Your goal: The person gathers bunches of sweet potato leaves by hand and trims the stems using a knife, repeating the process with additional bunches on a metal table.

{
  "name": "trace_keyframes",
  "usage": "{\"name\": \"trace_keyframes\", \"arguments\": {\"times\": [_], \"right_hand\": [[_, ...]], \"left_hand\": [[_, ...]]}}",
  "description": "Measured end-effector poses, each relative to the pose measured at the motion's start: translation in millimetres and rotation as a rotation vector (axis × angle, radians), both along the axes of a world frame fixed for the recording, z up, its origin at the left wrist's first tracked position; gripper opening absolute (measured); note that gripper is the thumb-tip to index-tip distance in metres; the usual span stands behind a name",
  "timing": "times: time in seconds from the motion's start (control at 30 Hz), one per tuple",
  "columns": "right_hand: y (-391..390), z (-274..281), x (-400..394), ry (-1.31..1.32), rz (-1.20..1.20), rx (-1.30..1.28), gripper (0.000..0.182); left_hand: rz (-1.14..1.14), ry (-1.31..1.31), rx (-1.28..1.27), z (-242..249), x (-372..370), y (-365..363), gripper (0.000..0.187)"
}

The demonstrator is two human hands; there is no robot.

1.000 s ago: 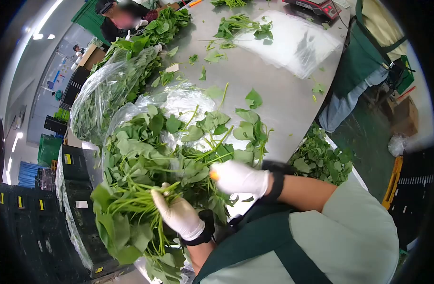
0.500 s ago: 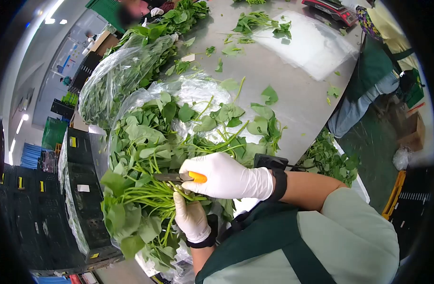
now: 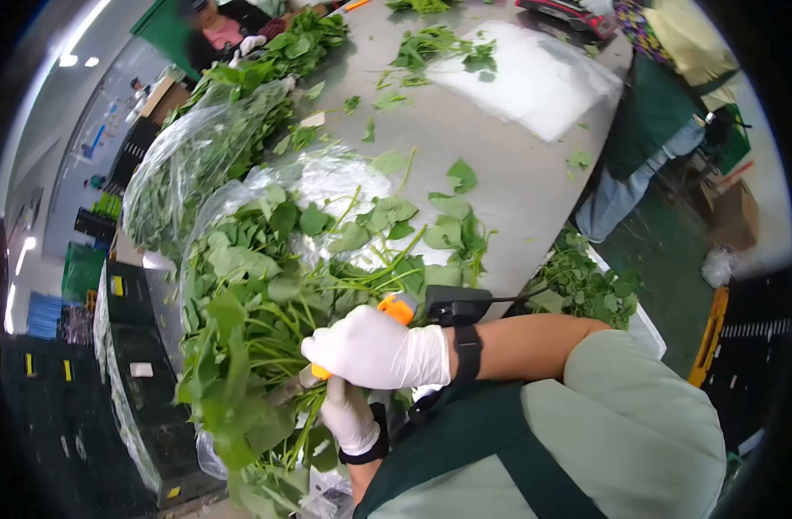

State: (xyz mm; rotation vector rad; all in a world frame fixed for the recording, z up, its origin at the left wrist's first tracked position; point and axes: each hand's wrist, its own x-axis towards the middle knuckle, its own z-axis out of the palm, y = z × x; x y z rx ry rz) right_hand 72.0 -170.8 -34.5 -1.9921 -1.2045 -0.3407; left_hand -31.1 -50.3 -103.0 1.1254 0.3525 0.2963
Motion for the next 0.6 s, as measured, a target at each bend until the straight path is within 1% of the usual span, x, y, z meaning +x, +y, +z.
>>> {"name": "trace_keyframes", "arguments": {"times": [0.03, 0.1, 0.13, 0.17, 0.2, 0.23, 0.27, 0.3, 0.33, 0.37, 0.43, 0.47, 0.5, 0.53, 0.57, 0.6], "right_hand": [[-4.6, -1.8, 1.9, 0.0, -0.026, -0.009, 0.016], [-13.5, -4.1, 4.4, 0.296, 0.051, 0.047, 0.017], [-18.0, -3.7, 3.7, 0.372, 0.063, 0.096, 0.018], [-22.7, -6.0, 1.5, 0.374, 0.051, 0.092, 0.018], [-28.3, -9.8, -2.3, 0.406, 0.168, 0.12, 0.018], [-34.5, -13.2, -7.0, 0.438, 0.29, 0.148, 0.019], [-43.2, -10.3, -14.8, 0.497, 0.347, 0.079, 0.02], [-51.0, -15.2, -16.1, 0.494, 0.346, 0.042, 0.018], [-59.8, -17.6, -8.2, 0.537, 0.317, 0.039, 0.015], [-69.5, -19.3, 7.4, 0.582, 0.29, 0.035, 0.013], [-80.8, -43.7, 47.1, 0.339, -0.11, -0.178, 0.016], [-85.6, -55.0, 66.9, 0.237, -0.255, -0.226, 0.017], [-88.8, -66.2, 82.3, 0.132, -0.403, -0.27, 0.018], [-90.1, -78.9, 92.4, 0.13, -0.405, -0.262, 0.018], [-91.0, -90.8, 101.9, 0.169, -0.378, -0.316, 0.018], [-89.3, -86.7, 105.3, 0.21, -0.348, -0.372, 0.017]], "left_hand": [[0.115, 0.17, -0.116, 9.9, 0.9, -10.4, 0.036], [0.07, 0.196, -0.039, 24.9, 2.9, -22.4, 0.034], [0.052, 0.199, -0.043, 19.8, 1.4, -22.9, 0.034], [0.084, 0.229, 0.054, 9.3, -4.3, -20.6, 0.034], [0.122, 0.259, 0.152, -2.6, -6.7, -18.8, 0.034], [0.06, 0.062, 0.044, -14.1, 3.2, -0.5, 0.031], [0.173, 0.124, 0.038, -0.2, 9.5, -3.5, 0.029], [0.287, 0.188, 0.034, 19.2, 14.0, -6.2, 0.027], [0.243, 0.272, 0.023, 31.7, 15.5, 9.7, 0.025], [0.23, 0.006, -0.168, 42.0, 22.3, 9.7, 0.025], [0.198, -0.225, -0.367, 36.9, 26.8, 17.6, 0.022], [0.19, -0.253, -0.456, 35.7, 27.6, 18.2, 0.022], [0.189, -0.254, -0.45, 35.7, 26.1, 17.0, 0.022], [0.179, -0.232, -0.449, 36.4, 25.3, 14.6, 0.022], [0.171, -0.212, -0.449, 36.7, 25.6, 13.0, 0.021], [0.171, -0.22, -0.488, 35.3, 22.8, 14.2, 0.021]]}}
